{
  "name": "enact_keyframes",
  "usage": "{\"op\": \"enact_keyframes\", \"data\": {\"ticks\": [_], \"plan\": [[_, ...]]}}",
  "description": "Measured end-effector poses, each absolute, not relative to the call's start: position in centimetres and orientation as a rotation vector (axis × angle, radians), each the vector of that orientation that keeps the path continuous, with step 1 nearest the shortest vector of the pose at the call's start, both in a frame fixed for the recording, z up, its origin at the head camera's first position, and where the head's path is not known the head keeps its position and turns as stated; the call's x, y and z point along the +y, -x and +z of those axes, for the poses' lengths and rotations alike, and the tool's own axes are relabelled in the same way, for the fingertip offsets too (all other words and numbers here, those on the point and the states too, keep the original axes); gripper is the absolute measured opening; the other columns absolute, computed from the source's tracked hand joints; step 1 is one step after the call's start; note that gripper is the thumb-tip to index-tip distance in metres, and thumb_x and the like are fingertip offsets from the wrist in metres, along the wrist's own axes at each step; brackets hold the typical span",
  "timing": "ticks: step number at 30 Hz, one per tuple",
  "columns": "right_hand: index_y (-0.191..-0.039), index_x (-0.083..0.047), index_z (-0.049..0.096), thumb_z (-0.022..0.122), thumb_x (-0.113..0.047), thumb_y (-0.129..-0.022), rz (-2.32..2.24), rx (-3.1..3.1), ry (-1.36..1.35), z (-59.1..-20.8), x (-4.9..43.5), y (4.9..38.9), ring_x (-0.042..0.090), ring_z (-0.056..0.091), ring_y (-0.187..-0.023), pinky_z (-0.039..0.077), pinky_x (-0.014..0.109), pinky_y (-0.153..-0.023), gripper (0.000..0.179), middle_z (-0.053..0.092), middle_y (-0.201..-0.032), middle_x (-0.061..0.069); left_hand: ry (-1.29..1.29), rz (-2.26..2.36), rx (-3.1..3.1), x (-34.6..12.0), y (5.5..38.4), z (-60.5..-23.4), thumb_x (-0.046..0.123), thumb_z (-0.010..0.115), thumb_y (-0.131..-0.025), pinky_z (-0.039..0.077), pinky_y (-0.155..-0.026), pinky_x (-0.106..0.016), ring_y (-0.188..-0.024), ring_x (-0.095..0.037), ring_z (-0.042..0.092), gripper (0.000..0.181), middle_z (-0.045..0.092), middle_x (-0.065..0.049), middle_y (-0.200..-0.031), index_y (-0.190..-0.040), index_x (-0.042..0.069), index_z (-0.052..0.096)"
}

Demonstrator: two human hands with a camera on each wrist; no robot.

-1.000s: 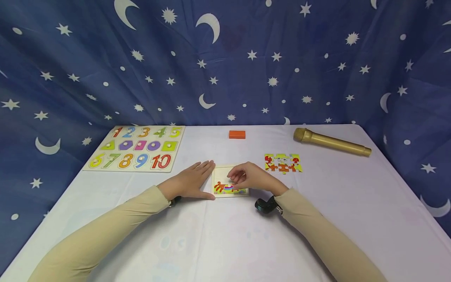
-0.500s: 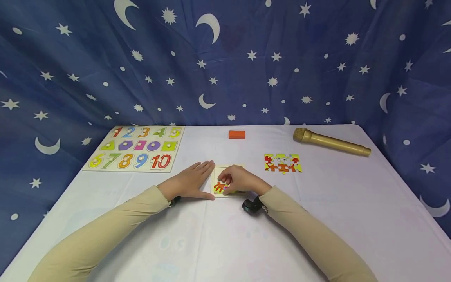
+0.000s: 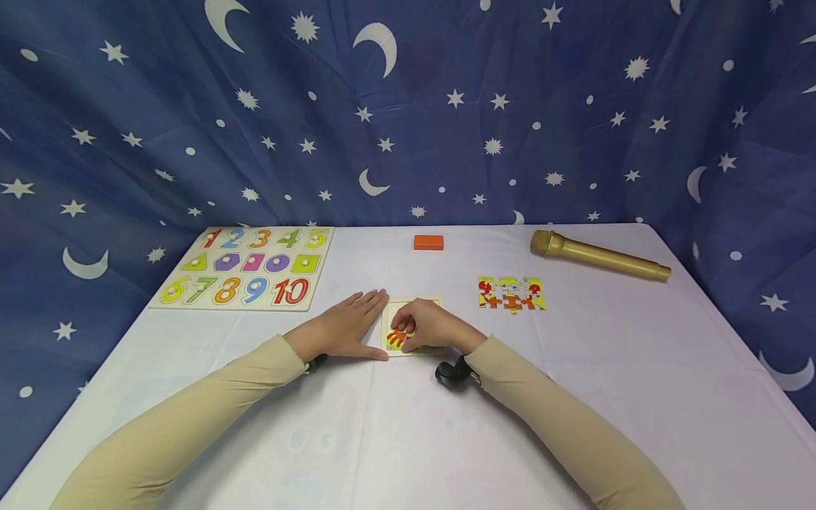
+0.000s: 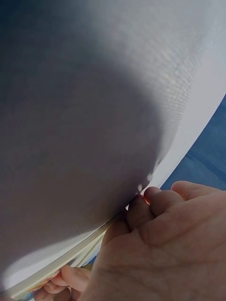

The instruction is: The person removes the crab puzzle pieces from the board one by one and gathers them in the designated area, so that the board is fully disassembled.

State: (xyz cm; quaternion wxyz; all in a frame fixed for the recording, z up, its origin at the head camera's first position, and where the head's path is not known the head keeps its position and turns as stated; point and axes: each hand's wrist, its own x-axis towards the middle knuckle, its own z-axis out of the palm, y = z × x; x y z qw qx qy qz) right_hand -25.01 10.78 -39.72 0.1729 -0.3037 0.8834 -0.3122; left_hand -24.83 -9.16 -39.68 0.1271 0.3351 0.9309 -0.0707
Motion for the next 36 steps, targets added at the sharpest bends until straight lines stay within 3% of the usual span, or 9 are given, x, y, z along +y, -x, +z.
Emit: {"op": "enact_keyframes", "data": {"ticks": [13,26,36], "plan": [[-0.098,-0.001,0.066,0.08,0.002,-0.068,-1.039,2.536,0.904,-39.98,11.11,24.46,0.011,0.054,-0.069,0.047,0.016,-0.06,0.034,0.062,-0.087,0.007,-0.972,-0.204,2.711,-9.05,24.72,-39.13,0.074,0.048,-0.079,0.017,-0.12,-0.04,-0.146,-0.026,0.017,0.107,0.015,-0.013,-0.158,-0.15,0.001,0.013],[-0.1,-0.003,0.065,0.083,-0.005,-0.066,-1.025,2.531,0.931,-40.15,11.29,24.45,0.012,0.054,-0.074,0.047,0.017,-0.062,0.038,0.061,-0.081,0.004,-0.959,-0.195,2.717,-9.05,24.78,-39.36,0.075,0.047,-0.079,0.015,-0.121,-0.038,-0.147,-0.024,0.016,0.108,0.014,-0.012,-0.158,-0.151,0.002,0.012],[-0.098,0.001,0.065,0.081,0.0,-0.067,-1.09,2.49,0.94,-40.3,11.25,24.39,0.01,0.054,-0.069,0.048,0.016,-0.06,0.034,0.062,-0.081,0.009,-0.982,-0.179,2.726,-9.26,24.89,-39.89,0.075,0.048,-0.079,0.016,-0.12,-0.039,-0.146,-0.025,0.017,0.109,0.015,-0.014,-0.158,-0.15,0.001,0.013]]}}
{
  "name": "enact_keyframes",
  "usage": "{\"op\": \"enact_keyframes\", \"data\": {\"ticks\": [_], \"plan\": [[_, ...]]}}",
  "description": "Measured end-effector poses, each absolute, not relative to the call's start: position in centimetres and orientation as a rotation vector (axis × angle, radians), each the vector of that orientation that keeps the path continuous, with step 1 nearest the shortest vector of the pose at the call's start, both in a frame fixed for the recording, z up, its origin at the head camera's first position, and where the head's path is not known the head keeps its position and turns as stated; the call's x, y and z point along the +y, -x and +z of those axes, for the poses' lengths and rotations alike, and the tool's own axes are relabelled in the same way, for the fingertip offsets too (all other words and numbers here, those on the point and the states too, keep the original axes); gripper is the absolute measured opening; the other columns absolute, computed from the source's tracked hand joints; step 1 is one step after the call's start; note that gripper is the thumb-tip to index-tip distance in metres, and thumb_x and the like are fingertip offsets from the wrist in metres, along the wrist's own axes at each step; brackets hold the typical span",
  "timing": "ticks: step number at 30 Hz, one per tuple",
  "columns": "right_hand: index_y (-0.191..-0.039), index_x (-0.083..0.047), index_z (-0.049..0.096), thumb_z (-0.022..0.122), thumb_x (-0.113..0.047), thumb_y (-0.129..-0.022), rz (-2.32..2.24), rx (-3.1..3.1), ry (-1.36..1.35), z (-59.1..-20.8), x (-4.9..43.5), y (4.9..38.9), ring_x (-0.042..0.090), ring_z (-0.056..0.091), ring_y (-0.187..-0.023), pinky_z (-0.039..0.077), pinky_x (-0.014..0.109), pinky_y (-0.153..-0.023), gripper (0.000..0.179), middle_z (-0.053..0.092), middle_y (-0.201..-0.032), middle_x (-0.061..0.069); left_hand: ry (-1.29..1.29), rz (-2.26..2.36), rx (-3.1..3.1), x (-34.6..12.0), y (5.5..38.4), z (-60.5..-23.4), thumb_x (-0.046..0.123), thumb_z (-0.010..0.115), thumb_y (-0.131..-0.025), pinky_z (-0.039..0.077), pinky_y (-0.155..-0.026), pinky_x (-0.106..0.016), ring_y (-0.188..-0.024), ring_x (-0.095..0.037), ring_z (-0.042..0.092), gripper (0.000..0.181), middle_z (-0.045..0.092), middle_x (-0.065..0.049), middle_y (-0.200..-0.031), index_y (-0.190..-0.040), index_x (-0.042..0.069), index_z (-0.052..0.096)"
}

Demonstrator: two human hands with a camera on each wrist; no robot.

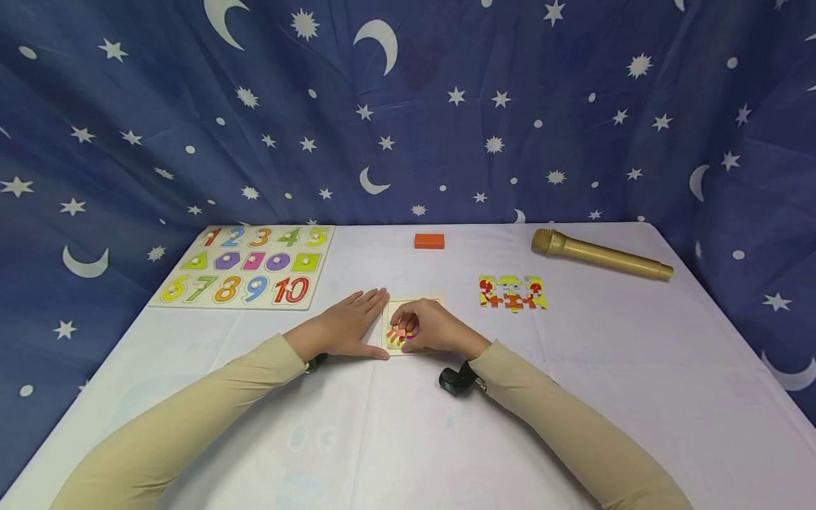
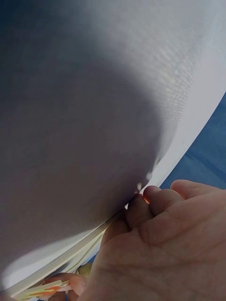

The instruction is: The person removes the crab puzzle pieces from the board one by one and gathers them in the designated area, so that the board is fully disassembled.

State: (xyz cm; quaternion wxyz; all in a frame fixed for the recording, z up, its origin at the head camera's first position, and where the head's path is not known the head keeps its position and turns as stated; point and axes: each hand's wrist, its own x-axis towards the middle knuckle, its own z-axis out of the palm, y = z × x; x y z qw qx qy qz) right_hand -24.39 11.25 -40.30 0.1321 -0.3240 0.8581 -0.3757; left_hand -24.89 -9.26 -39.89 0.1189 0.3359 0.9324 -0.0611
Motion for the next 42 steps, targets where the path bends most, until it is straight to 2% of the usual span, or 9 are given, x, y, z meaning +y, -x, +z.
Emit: {"op": "enact_keyframes", "data": {"ticks": [19,27,35,42], "plan": [[-0.103,0.001,0.067,0.079,-0.003,-0.072,-1.159,2.413,0.845,-40.3,11.7,24.8,0.007,0.053,-0.067,0.048,0.016,-0.06,0.033,0.063,-0.08,0.009,-0.959,-0.21,2.726,-9.1,24.9,-40.0,0.076,0.047,-0.078,0.016,-0.12,-0.038,-0.147,-0.023,0.016,0.109,0.014,-0.012,-0.158,-0.151,0.003,0.012],[-0.107,0.001,0.066,0.079,-0.004,-0.072,-1.224,2.384,0.78,-39.9,12.5,24.9,0.011,0.056,-0.072,0.05,0.018,-0.064,0.037,0.064,-0.086,0.009,-0.95,-0.228,2.718,-9.1,25.0,-40.0,0.077,0.045,-0.078,0.015,-0.121,-0.038,-0.147,-0.023,0.015,0.109,0.013,-0.011,-0.159,-0.151,0.003,0.01],[-0.111,-0.004,0.066,0.079,-0.012,-0.073,-1.233,2.441,0.663,-39.2,15.6,24.6,0.015,0.058,-0.078,0.051,0.02,-0.069,0.04,0.065,-0.091,0.006,-0.954,-0.226,2.715,-9.1,24.9,-40.0,0.076,0.046,-0.079,0.015,-0.121,-0.037,-0.147,-0.023,0.015,0.109,0.013,-0.011,-0.159,-0.151,0.003,0.011],[-0.114,-0.003,0.065,0.08,-0.013,-0.074,-1.231,2.54,0.553,-38.6,20.1,24.2,0.015,0.06,-0.083,0.052,0.02,-0.073,0.044,0.066,-0.098,0.009,-0.96,-0.216,2.717,-9.1,24.8,-39.8,0.076,0.047,-0.079,0.014,-0.121,-0.038,-0.147,-0.023,0.015,0.109,0.014,-0.011,-0.159,-0.151,0.003,0.011]]}}
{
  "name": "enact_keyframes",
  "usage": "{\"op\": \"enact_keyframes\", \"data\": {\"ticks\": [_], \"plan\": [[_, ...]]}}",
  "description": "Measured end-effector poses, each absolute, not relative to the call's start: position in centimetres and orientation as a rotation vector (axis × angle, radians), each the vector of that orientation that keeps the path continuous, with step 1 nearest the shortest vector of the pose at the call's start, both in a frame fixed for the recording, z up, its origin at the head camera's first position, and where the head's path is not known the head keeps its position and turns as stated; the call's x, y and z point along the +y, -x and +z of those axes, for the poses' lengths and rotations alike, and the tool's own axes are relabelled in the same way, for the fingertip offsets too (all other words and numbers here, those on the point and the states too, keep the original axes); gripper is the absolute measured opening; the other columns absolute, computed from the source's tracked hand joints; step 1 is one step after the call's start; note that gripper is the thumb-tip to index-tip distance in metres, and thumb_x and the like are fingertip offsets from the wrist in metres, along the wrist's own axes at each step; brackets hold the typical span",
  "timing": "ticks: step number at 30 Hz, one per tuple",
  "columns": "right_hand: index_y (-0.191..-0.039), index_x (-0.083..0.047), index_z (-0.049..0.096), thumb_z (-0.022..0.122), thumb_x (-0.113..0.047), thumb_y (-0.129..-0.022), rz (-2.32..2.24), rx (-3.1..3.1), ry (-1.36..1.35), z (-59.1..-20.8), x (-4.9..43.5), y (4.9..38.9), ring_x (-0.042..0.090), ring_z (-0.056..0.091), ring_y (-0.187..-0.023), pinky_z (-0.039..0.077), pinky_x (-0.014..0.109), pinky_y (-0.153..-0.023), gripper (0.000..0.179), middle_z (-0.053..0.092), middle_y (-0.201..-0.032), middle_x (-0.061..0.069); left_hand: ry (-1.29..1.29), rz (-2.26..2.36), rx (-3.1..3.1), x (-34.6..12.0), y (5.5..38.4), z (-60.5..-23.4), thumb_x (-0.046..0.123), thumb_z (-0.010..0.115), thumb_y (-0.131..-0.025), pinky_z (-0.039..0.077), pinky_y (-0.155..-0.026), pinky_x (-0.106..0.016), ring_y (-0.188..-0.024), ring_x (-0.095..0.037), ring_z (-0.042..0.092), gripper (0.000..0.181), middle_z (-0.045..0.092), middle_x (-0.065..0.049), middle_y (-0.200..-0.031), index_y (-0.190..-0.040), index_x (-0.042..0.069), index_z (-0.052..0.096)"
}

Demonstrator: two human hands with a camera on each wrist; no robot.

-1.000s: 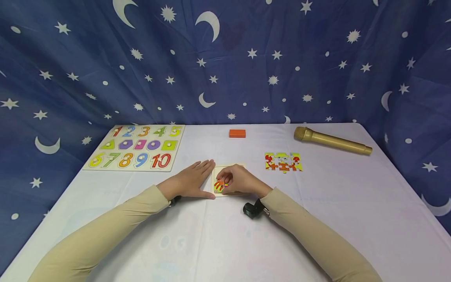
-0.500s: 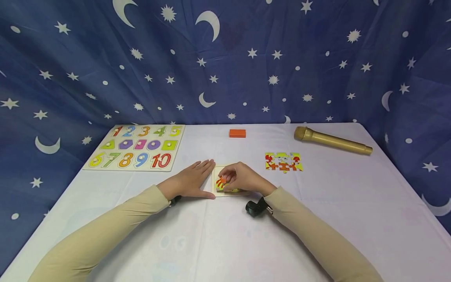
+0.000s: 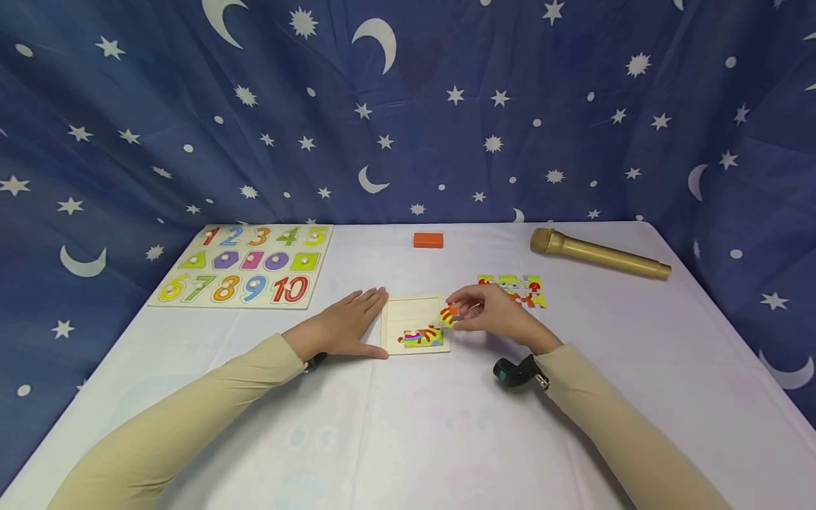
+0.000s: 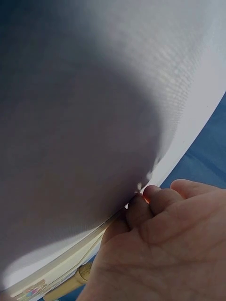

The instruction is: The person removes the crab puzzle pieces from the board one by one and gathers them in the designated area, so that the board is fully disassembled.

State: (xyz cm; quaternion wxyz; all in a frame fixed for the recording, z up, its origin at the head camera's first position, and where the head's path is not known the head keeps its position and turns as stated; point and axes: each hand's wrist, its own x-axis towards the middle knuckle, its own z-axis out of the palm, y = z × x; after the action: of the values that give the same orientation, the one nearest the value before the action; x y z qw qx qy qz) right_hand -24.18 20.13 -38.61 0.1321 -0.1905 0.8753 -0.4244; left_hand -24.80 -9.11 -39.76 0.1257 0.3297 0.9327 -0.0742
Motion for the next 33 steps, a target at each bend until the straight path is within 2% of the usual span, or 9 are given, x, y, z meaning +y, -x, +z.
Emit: {"op": "enact_keyframes", "data": {"ticks": [4,12,19,33], "plan": [[-0.115,-0.001,0.064,0.08,-0.015,-0.074,-1.227,2.593,0.499,-38.5,22.6,24.1,0.01,0.058,-0.083,0.052,0.018,-0.072,0.046,0.066,-0.101,0.011,-0.96,-0.208,2.713,-9.2,24.8,-39.7,0.075,0.047,-0.079,0.014,-0.121,-0.038,-0.147,-0.024,0.015,0.108,0.014,-0.012,-0.159,-0.151,0.002,0.011],[-0.115,0.001,0.064,0.077,-0.01,-0.075,-1.142,2.657,0.459,-39.3,25.4,24.2,0.004,0.056,-0.078,0.05,0.017,-0.067,0.043,0.065,-0.093,0.01,-0.964,-0.209,2.708,-9.3,24.9,-39.8,0.075,0.047,-0.079,0.014,-0.121,-0.038,-0.147,-0.024,0.015,0.109,0.013,-0.012,-0.159,-0.151,0.002,0.01],[-0.115,0.003,0.064,0.078,-0.013,-0.075,-1.089,2.648,0.463,-40.0,25.6,24.3,0.007,0.053,-0.076,0.047,0.016,-0.063,0.045,0.064,-0.089,0.009,-0.976,-0.204,2.701,-9.3,24.9,-39.8,0.075,0.047,-0.08,0.014,-0.121,-0.038,-0.147,-0.024,0.014,0.108,0.012,-0.012,-0.159,-0.151,0.002,0.01],[-0.107,0.005,0.066,0.078,-0.006,-0.073,-1.033,2.726,0.582,-39.9,25.5,24.5,0.007,0.056,-0.076,0.048,0.017,-0.064,0.038,0.067,-0.09,0.012,-0.969,-0.202,2.695,-9.2,24.9,-39.7,0.076,0.046,-0.08,0.013,-0.121,-0.037,-0.147,-0.023,0.013,0.109,0.01,-0.011,-0.159,-0.151,0.003,0.008]]}}
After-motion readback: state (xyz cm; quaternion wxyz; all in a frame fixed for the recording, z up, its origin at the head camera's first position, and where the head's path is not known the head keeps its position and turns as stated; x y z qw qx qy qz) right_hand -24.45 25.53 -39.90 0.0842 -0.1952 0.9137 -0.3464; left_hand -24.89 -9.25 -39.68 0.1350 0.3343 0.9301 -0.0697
